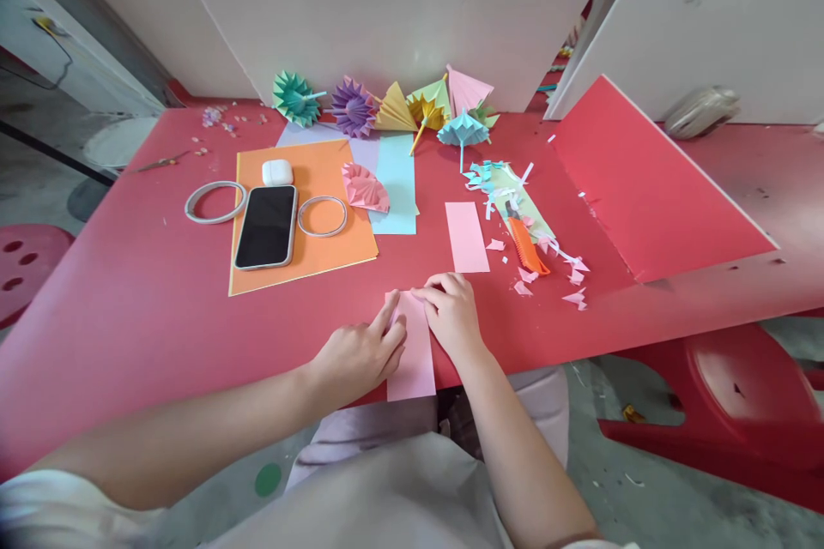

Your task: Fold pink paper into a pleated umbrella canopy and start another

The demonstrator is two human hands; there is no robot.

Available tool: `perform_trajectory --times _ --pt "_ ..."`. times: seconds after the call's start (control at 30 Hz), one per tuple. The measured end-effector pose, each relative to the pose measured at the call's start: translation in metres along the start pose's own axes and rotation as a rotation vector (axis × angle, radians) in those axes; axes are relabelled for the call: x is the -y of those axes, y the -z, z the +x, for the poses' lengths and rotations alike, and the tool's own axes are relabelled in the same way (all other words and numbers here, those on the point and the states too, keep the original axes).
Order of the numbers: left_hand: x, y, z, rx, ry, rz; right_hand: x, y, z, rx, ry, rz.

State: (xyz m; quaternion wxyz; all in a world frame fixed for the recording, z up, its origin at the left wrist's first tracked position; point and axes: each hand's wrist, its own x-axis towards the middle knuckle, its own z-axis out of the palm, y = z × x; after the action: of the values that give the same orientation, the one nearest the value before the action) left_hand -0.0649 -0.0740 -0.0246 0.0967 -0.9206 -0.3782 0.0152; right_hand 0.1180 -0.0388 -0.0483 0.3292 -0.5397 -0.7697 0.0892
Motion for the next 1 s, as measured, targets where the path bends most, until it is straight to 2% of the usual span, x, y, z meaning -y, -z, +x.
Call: perform_trajectory --times 0.5,1.0 --pt "0.0022 0.0007 -0.0006 0.058 -0.014 -0.035 -0.0005 0.0061 0.0019 0.012 -0.117 0.079" --pt "0.0014 0.0039 0.0013 0.148 0.037 -0.087 0.0006 0.0019 0.0000 0.036 0.011 0.013"
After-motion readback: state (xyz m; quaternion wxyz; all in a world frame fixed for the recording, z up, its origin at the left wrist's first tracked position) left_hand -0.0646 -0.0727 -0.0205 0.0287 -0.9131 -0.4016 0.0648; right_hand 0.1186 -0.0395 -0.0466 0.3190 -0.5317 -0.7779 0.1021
